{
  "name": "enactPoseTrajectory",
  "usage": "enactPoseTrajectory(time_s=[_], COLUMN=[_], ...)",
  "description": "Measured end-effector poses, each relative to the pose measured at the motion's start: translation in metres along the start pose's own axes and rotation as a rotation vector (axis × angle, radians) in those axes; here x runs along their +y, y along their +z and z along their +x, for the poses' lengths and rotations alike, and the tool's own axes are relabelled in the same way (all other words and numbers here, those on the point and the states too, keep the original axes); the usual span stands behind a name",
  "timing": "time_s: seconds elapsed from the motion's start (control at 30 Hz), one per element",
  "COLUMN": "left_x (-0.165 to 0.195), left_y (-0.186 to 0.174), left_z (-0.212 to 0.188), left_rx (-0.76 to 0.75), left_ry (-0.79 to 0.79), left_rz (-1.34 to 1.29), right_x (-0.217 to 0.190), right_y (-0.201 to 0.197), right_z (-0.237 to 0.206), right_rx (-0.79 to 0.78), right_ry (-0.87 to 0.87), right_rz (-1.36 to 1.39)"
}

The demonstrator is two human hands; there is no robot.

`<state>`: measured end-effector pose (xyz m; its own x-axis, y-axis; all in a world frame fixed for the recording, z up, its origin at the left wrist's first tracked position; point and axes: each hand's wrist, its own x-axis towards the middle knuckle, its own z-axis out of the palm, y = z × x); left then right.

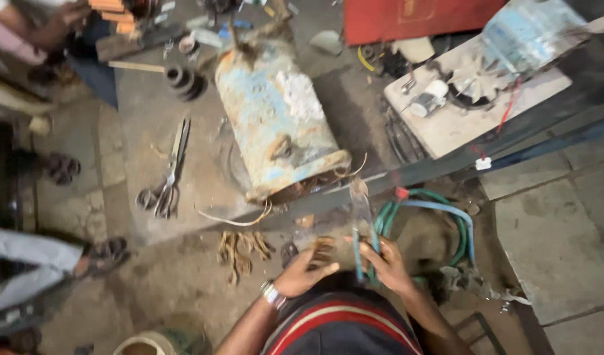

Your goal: The person gathers copper wires, inserts them into a cylindrical metal component, and uses pliers to push and secure the wires inside. The person repeatedly adjusts the wire bundle and uses pliers to compact the wires within the component.

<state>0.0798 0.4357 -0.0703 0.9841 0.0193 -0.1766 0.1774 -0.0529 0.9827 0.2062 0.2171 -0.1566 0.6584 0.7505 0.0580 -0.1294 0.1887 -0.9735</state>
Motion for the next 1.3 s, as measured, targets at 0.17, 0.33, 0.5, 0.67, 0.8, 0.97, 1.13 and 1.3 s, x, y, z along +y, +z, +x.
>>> enactPoseTrajectory(time_s=[0.17,0.33,0.5,0.67,0.8,0.97,1.13,1.3], left_x=[-0.050,-0.073,-0.089,-0.097,-0.098,-0.090,-0.081,-0.070], left_y=[0.025,0.021,-0.016,-0.044,-0.060,-0.082,-0.098,-0.112], left_z=[0.004,-0.008,-0.017,-0.036,-0.042,-0.048,-0.049,-0.043], left_rx=[-0.012,0.197,0.391,0.338,0.336,0.399,0.449,0.501], left_ry=[-0.210,-0.259,-0.286,-0.232,-0.252,-0.313,-0.229,-0.146], left_rz=[-0.701,-0.619,-0.342,-0.310,-0.311,-0.241,-0.077,-0.032], right_x=[-0.014,0.007,0.010,-0.025,-0.049,-0.061,-0.055,-0.057], right_y=[0.043,0.048,0.023,0.020,0.042,0.053,0.062,0.074], right_z=[0.024,0.018,0.017,0.019,0.026,0.038,0.039,0.040], right_rx=[0.019,0.112,0.067,-0.059,-0.034,-0.086,-0.098,-0.042], right_ry=[0.088,0.377,0.170,0.331,0.323,0.411,0.456,0.472], right_rz=[-0.005,0.125,-0.234,-0.494,-0.483,-0.415,-0.291,-0.337])
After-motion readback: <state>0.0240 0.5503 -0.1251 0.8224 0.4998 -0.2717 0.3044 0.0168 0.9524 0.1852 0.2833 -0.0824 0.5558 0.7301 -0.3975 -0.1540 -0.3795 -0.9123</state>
